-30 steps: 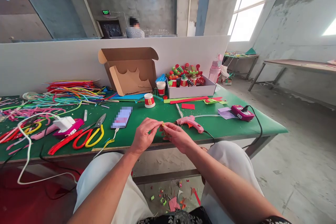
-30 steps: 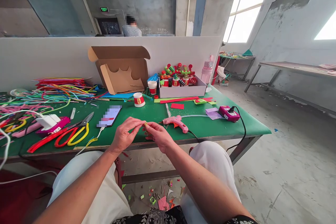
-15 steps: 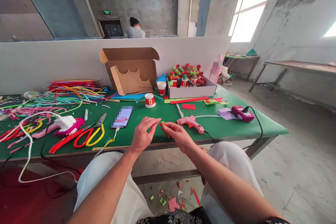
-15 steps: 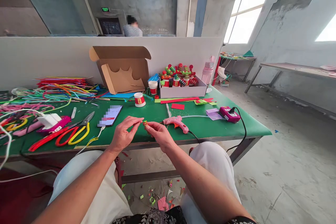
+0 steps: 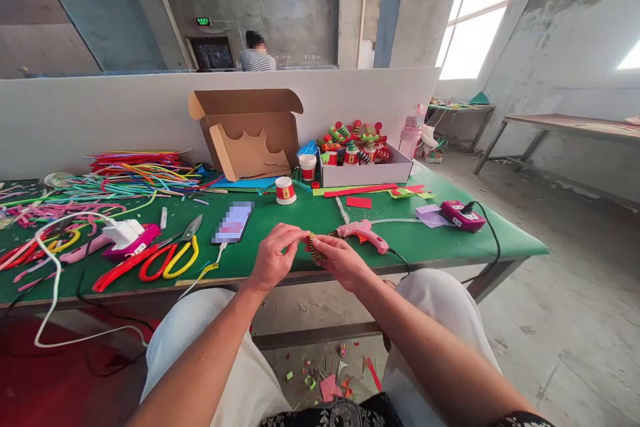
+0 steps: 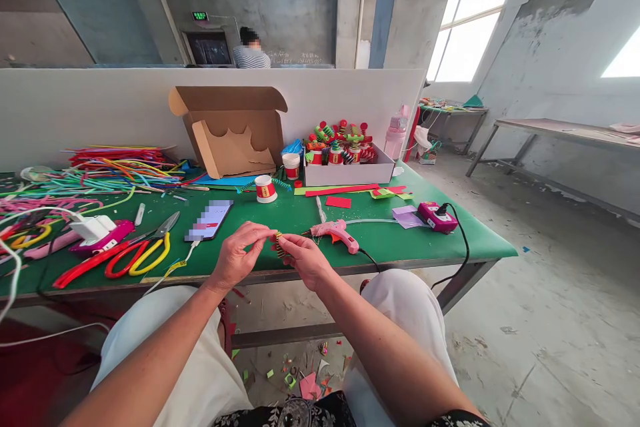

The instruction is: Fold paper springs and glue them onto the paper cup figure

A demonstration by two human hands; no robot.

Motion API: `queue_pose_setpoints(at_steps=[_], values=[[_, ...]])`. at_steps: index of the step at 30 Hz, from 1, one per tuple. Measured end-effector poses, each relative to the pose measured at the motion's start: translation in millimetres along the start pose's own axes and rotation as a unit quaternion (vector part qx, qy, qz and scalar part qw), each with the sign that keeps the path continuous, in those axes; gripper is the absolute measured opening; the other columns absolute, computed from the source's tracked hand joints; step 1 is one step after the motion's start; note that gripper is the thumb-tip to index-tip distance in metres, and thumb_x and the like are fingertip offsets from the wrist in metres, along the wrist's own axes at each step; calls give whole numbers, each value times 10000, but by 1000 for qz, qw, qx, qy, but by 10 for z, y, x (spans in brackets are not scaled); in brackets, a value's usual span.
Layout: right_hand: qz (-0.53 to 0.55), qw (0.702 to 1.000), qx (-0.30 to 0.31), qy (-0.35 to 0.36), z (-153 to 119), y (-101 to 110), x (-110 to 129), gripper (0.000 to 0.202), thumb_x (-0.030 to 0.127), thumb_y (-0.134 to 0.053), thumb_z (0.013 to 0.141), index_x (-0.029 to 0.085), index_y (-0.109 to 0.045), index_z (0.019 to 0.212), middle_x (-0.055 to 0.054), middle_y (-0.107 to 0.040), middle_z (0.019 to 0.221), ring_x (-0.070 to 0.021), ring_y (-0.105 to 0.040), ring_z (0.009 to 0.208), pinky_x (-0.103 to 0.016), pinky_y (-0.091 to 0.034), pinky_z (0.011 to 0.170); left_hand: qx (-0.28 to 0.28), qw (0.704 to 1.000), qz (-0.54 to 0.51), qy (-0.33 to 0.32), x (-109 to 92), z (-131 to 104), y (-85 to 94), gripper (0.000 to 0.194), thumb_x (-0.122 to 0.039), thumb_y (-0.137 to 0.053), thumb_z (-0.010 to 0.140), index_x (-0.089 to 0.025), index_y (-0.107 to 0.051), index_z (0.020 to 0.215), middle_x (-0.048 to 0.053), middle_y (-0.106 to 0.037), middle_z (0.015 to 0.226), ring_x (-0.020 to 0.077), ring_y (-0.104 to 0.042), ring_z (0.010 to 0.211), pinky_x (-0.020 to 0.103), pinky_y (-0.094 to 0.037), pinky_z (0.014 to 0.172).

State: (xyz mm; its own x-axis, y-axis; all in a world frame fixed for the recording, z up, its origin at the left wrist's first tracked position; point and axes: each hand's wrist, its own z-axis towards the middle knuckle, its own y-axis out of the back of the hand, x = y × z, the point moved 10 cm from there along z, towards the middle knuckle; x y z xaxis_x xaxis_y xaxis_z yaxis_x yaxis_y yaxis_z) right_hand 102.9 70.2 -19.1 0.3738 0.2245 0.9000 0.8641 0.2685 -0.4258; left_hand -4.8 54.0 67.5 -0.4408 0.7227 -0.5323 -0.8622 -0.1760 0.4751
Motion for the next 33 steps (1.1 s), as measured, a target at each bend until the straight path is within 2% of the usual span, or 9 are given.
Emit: queue_pose_setpoints(at_steps=[3, 6, 9, 11, 14, 18, 23, 29, 33], values=[[2, 1000, 15, 0, 10, -18, -4, 400, 514, -799, 596, 203, -746, 842, -26, -664, 813, -121, -516, 727, -236, -326, 611, -22, 998, -47, 40, 75, 1, 45, 208, -234, -543, 859, -249, -744, 909, 59, -713, 863, 197, -622, 831, 323, -480, 795], [-10, 999, 30, 2, 19, -37, -5, 423, 543, -788, 603, 193, -746, 836, -27, -653, 804, -113, -499, 710, -235, -324, 621, -40, 983, -124, 132, 289, -20, 66, 176, -302, -603, 830, -232, -746, 903, 63, -720, 910, 203, -640, 869, 313, -489, 800], [-22, 999, 47, 8, 18, -76, 2, 418, 552, -771, 630, 188, -737, 833, -20, -627, 784, -108, -476, 690, -240, -324, 631, -11, 943, -226, 243, 505, -79, -49, 240, -368, -685, 760, -209, -740, 931, 66, -722, 938, 201, -650, 853, 300, -502, 765], [-28, 998, 58, 24, 7, -111, 38, 400, 550, -763, 645, 186, -723, 807, -12, -605, 762, -110, -462, 684, -248, -328, 642, 26, 920, -276, 278, 525, -105, -152, 300, -377, -738, 703, -192, -737, 940, 67, -718, 927, 192, -641, 830, 294, -505, 754], [-59, 994, 70, 54, -24, -162, 121, 388, 552, -731, 687, 171, -687, 743, 0, -562, 719, -111, -424, 665, -260, -324, 648, 75, 904, -312, 282, 445, -108, -253, 342, -358, -788, 645, -175, -731, 929, 60, -702, 903, 181, -619, 822, 289, -507, 751], [-103, 989, 71, 74, -58, -185, 199, 399, 558, -689, 728, 161, -669, 746, 9, -527, 698, -117, -413, 680, -269, -316, 660, 95, 898, -324, 283, 386, -108, -289, 322, -347, -800, 635, -169, -724, 892, 45, -679, 889, 174, -602, 832, 299, -504, 783], [-105, 989, 63, 82, -49, -166, 203, 362, 528, -710, 719, 177, -662, 791, 9, -552, 725, -125, -459, 713, -271, -343, 690, 84, 909, -314, 260, 371, -74, -257, 257, -379, -784, 655, -161, -725, 779, 45, -647, 864, 169, -593, 801, 300, -508, 756], [-70, 993, 49, 84, -16, -137, 175, 356, 507, -745, 701, 188, -616, 796, 27, -554, 709, -105, -474, 679, -256, -375, 683, 55, 917, -301, 257, 418, -73, -222, 259, -385, -784, 651, -159, -724, 761, 41, -663, 822, 164, -599, 782, 286, -505, 737], [-96, 991, 37, 87, -18, -101, 204, 385, 552, -696, 726, 189, -621, 830, 13, -568, 758, -116, -499, 709, -266, -412, 704, 38, 910, -307, 276, 475, -95, -212, 286, -405, -779, 648, -161, -728, 788, 47, -707, 818, 173, -623, 785, 303, -511, 766]])
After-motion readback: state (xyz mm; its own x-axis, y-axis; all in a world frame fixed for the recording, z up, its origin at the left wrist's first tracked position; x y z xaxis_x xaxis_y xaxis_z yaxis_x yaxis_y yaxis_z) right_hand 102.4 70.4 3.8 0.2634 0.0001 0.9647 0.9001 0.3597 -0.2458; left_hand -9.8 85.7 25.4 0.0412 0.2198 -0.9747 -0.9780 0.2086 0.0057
